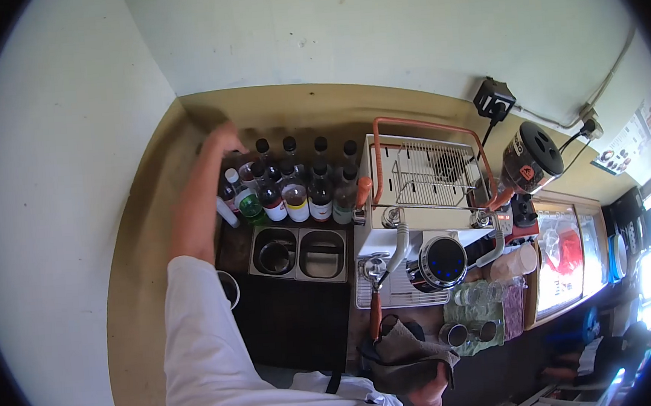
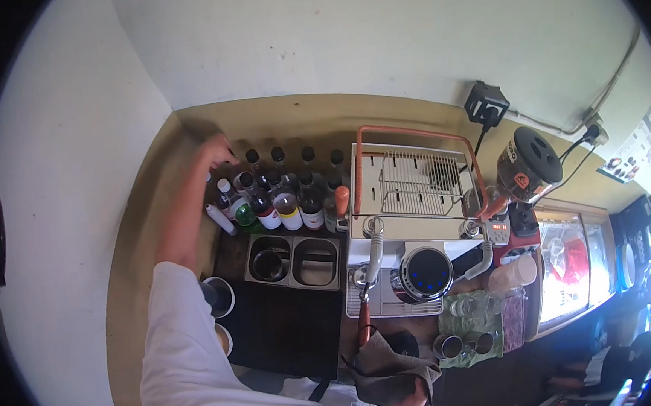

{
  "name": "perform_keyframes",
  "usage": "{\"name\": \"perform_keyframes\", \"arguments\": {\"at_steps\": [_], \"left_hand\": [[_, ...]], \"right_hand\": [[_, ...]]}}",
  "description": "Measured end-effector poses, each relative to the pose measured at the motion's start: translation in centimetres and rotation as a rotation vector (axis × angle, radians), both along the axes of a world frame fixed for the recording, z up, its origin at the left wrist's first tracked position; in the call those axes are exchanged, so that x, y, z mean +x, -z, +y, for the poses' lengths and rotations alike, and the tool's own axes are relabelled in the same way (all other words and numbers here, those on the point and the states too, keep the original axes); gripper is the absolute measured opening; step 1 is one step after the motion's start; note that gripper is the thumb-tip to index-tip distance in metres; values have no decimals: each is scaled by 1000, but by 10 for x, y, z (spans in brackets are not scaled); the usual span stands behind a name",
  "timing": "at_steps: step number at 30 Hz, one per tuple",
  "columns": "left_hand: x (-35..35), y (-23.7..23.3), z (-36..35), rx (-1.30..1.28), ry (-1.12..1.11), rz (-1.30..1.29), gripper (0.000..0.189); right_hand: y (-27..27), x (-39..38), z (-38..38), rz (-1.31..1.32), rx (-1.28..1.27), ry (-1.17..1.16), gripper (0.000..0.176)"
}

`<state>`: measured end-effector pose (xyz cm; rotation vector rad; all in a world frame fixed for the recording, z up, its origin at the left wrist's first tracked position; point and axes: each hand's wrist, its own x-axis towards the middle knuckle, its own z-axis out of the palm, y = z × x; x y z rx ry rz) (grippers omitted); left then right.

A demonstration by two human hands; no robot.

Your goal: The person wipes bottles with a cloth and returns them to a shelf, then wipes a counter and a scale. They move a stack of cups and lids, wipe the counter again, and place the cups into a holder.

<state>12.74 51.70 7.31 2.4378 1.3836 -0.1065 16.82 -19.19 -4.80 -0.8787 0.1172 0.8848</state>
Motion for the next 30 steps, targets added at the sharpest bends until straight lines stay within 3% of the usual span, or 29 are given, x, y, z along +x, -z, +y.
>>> {"name": "perform_keyframes", "arguments": {"at_steps": [2,3,6,8,14,18,22,25,27,30], "left_hand": [[-5,51,24,61,-124,-27,61],[-7,48,13,217,-95,-21,59],[-14,55,7,261,-178,-153,48],[-21,35,-12,294,-179,-249,42],[-37,-54,-24,557,-47,-596,36],[-59,-159,-98,598,-45,-862,52],[-87,-227,-187,611,183,-1273,57],[-93,-236,-232,559,361,-1579,59],[-97,-229,-259,505,451,-1707,59],[-92,-200,-320,110,509,-1790,60]], "right_hand": [[7,3,-3,28,-6,8,69],[6,2,-5,23,-16,8,69],[5,1,-10,-39,6,28,68],[3,2,-9,-63,8,33,68],[13,2,-16,-21,-10,-14,68],[-2,9,3,-54,83,-59,71],[-14,31,22,-86,197,-58,73],[-65,43,64,-482,521,-290,70],[-95,50,116,-830,376,-422,71],[-116,51,199,-1236,115,-657,77]]}}
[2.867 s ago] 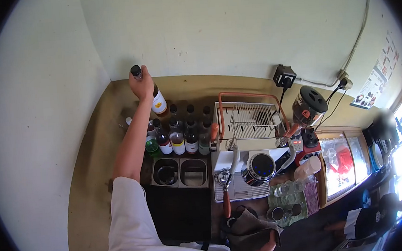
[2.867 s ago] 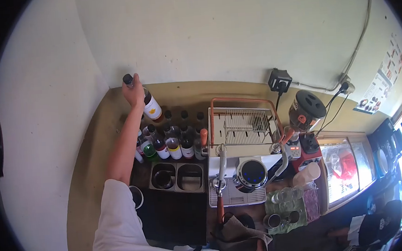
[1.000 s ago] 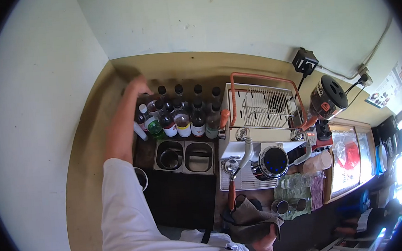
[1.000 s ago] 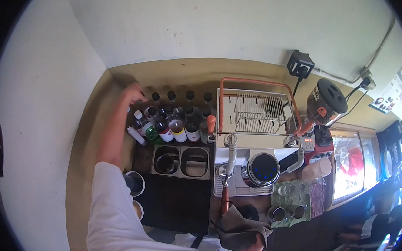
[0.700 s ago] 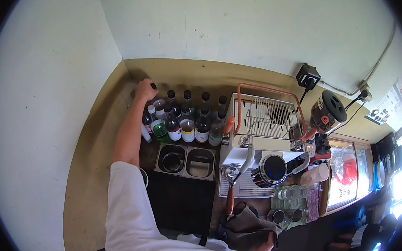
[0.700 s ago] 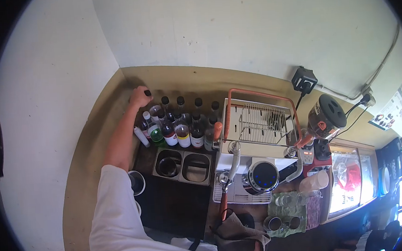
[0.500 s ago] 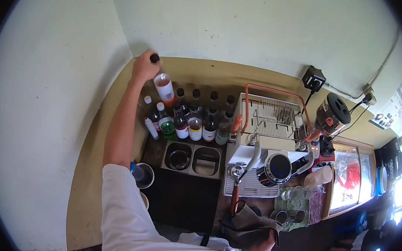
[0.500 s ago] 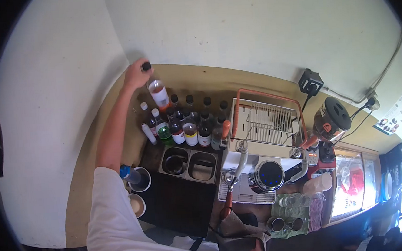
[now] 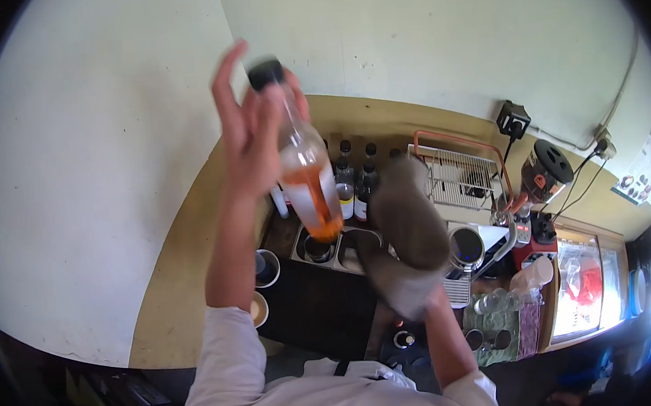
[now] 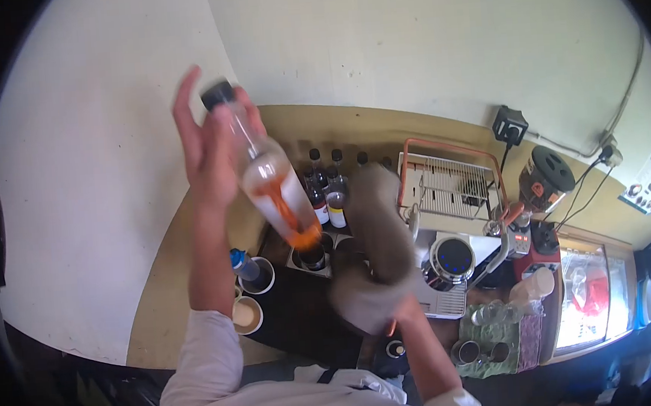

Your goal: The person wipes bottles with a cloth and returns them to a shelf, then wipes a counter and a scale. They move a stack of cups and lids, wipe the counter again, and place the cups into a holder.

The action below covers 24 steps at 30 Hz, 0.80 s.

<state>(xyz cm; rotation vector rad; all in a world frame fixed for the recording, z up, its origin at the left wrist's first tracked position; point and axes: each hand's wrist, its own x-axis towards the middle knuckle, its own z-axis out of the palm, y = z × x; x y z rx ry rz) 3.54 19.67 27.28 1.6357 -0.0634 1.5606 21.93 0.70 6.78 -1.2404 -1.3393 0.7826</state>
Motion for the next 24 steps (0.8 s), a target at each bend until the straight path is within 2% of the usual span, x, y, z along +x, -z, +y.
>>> {"name": "perform_keyframes", "arguments": {"at_steps": [1,4,6,8,11,13,14,15,17,18,19,20,22,23,24], "left_hand": [[4,12,-19,-35,72,23,61],[4,42,-50,-153,292,55,63],[-4,49,-50,-229,439,6,64],[-6,59,-48,-236,657,-93,65],[2,83,-43,-321,882,-174,64],[-4,94,-42,-430,641,10,61],[-5,98,-43,-478,528,101,59],[-6,99,-49,-462,224,301,40],[-5,118,-64,-631,146,270,29],[-6,127,-71,-717,102,256,24],[-7,130,-77,-792,109,146,11],[-9,131,-78,-775,176,88,11],[-11,132,-80,-737,312,-32,13],[-8,139,-76,-596,460,-25,15],[-6,145,-75,-512,605,42,15]], "right_hand": [[1,-5,24,-18,-34,-81,80],[15,-15,47,333,-96,-463,107],[32,-19,45,401,-147,-550,118],[62,-29,21,441,-190,-568,119],[65,-40,-1,594,-240,-592,118],[58,-39,-8,552,-253,-513,116],[51,-35,-10,444,-255,-422,108],[43,-31,-13,335,-266,-331,100],[8,-26,-16,93,-362,-151,86],[5,-26,-16,-14,-299,-111,82],[3,-26,-16,-125,-239,-63,78],[0,-27,-15,-234,-182,-6,74],[-8,-38,-15,-368,82,41,80],[-6,-43,-12,-328,100,-12,83],[-2,-49,-12,-180,107,-67,84]]}}
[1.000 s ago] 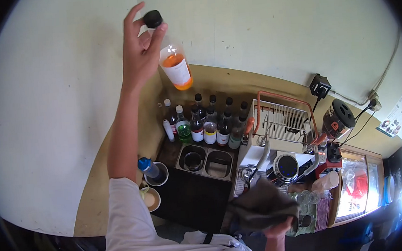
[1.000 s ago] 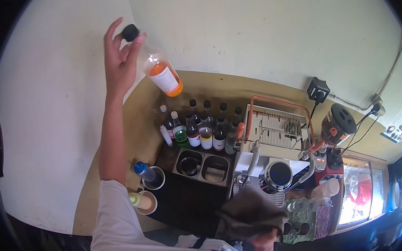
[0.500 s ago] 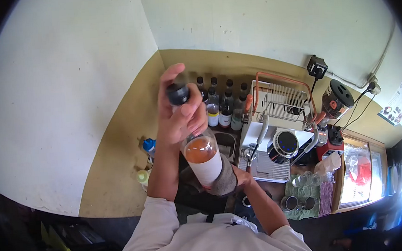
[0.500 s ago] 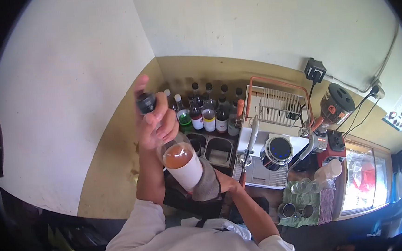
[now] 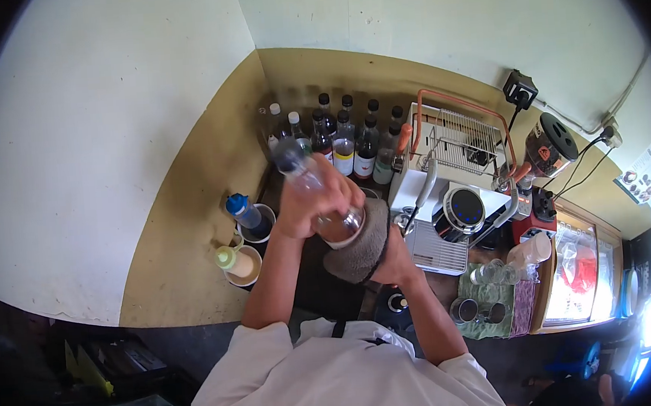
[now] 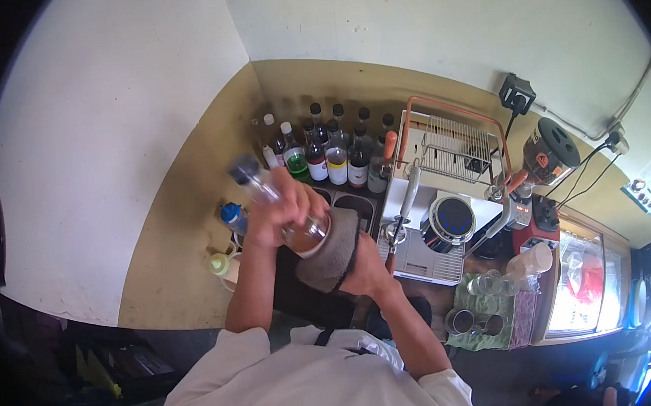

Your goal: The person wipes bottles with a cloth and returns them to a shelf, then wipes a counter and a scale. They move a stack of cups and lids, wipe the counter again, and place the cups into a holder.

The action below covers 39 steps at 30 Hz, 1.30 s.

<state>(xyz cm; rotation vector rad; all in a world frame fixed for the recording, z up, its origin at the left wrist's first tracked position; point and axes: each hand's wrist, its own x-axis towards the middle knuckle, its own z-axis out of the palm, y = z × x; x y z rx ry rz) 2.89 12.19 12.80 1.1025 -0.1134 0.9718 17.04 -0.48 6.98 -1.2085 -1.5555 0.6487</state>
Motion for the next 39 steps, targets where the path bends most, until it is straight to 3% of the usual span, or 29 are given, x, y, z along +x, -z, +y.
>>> {"name": "perform_keyframes", "arguments": {"at_steps": [2,3,5,7,10,14,15,16,19,22,23,28,30,32,34,35,39], "left_hand": [[-1,2,-2,183,211,38,18],[-2,1,0,150,240,30,18],[-8,0,7,73,304,14,18],[-16,-6,14,-57,125,17,17],[-27,-13,16,-210,-225,93,18],[-13,3,-18,-399,-632,174,23],[-4,10,-32,-443,-729,184,23],[4,16,-44,-483,-828,189,24],[17,42,-63,-399,-693,242,27],[6,55,-51,-278,-520,239,29],[2,54,-47,-194,-471,206,30],[-12,59,-46,-10,-223,329,30],[-12,69,-50,54,-176,408,31],[-14,71,-54,146,-131,474,47],[-11,68,-64,171,-131,402,64],[-17,87,-56,199,-58,502,79],[-29,94,-55,236,-30,627,71]], "right_hand": [[5,-7,3,283,4,-126,88],[10,-7,4,385,-190,-250,96],[37,-1,5,447,-313,-298,100],[48,3,-5,467,-451,-349,107],[50,-3,-22,550,-265,-331,105],[36,-10,-23,-313,-56,119,77],[36,-17,-19,-288,-8,198,65],[39,-23,-15,-344,65,259,65],[43,-33,-10,-436,211,366,69],[43,-21,-20,-247,141,183,74],[42,-16,-30,111,70,87,79],[84,4,-43,1033,-182,100,87],[83,5,-45,995,-188,17,88],[34,4,-37,543,-101,-145,88],[10,0,-35,168,15,-47,80],[4,-3,-35,-19,71,-1,76],[-1,-15,-37,10,-10,17,76]]}}
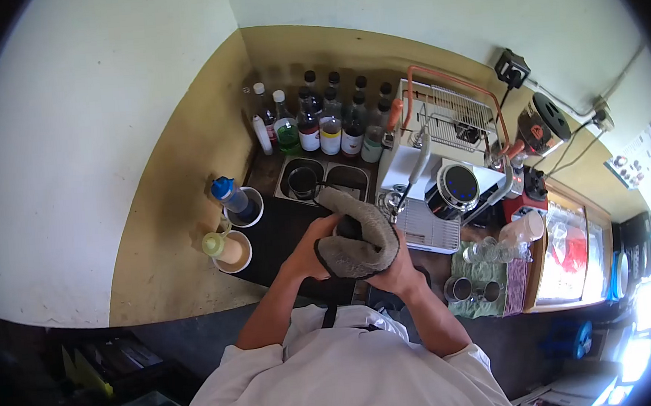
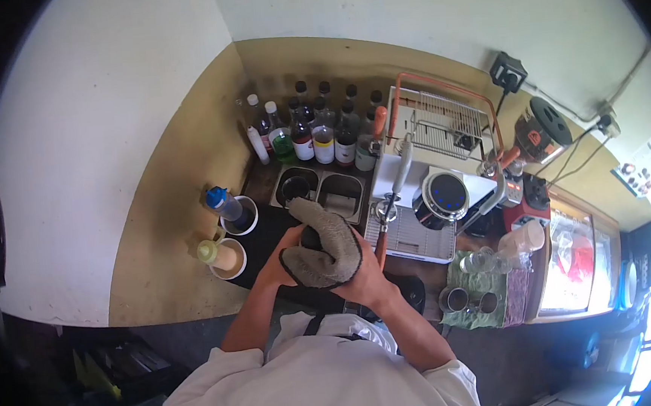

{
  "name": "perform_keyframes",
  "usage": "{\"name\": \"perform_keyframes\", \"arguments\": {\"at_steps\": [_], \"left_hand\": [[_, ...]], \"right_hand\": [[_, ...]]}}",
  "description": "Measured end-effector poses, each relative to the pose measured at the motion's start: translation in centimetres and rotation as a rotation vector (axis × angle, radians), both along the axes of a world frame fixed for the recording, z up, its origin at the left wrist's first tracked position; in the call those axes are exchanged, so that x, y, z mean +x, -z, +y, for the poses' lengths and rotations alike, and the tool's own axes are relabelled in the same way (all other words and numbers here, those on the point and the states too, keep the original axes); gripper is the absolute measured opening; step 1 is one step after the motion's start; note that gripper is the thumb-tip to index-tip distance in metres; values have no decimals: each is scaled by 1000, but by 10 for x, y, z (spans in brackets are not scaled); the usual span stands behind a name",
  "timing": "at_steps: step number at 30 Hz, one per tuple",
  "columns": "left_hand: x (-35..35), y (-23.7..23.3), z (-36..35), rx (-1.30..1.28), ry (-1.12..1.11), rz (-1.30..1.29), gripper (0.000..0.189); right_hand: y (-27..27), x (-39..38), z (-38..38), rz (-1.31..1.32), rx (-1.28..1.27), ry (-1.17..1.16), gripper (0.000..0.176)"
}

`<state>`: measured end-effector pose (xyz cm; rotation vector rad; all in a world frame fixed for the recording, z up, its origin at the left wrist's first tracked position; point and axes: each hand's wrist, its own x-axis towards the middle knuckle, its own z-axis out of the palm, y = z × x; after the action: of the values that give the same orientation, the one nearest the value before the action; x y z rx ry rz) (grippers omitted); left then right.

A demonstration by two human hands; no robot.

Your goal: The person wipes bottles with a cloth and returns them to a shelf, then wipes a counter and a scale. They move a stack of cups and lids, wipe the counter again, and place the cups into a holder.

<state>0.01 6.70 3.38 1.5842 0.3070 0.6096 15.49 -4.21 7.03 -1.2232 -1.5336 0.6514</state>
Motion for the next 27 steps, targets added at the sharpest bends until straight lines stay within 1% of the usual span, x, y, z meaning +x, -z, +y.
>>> {"name": "perform_keyframes", "arguments": {"at_steps": [2,4,7,9,10,11,13,16,18,19,20,21,23,25,27], "left_hand": [[-3,0,-1,83,-52,-48,61],[-10,-1,-6,137,-83,-62,62],[-10,-12,-18,113,-149,52,54],[-8,-8,-23,61,-168,100,47],[-7,-5,-24,46,-175,117,43],[-5,5,-24,55,-178,119,40],[-2,5,-27,90,-192,143,36],[1,1,-36,145,-210,225,35],[1,19,-39,157,-242,276,36],[0,30,-41,161,-269,292,37],[-3,50,-45,162,-320,290,38],[-3,60,-46,159,-376,289,40],[12,47,-43,200,-153,275,36],[15,30,-43,145,-113,309,30],[17,19,-53,-19,-232,376,23]], "right_hand": [[2,-10,-5,56,-37,34,83],[-3,-13,-9,-147,115,107,75],[-5,-14,-14,-289,290,205,55],[5,-14,-19,-282,346,258,52],[0,-14,-21,-287,403,269,47],[4,-13,-23,-275,416,275,48],[12,-12,-24,-250,443,270,50],[1,-10,-35,-190,103,231,52],[1,-2,-42,-229,122,202,51],[6,1,-45,-257,165,223,48],[10,4,-49,-286,208,245,46],[12,9,-55,-152,63,236,44],[15,20,-67,128,-207,201,41],[26,33,-74,338,-139,181,39],[30,45,-80,743,-171,78,45]]}}
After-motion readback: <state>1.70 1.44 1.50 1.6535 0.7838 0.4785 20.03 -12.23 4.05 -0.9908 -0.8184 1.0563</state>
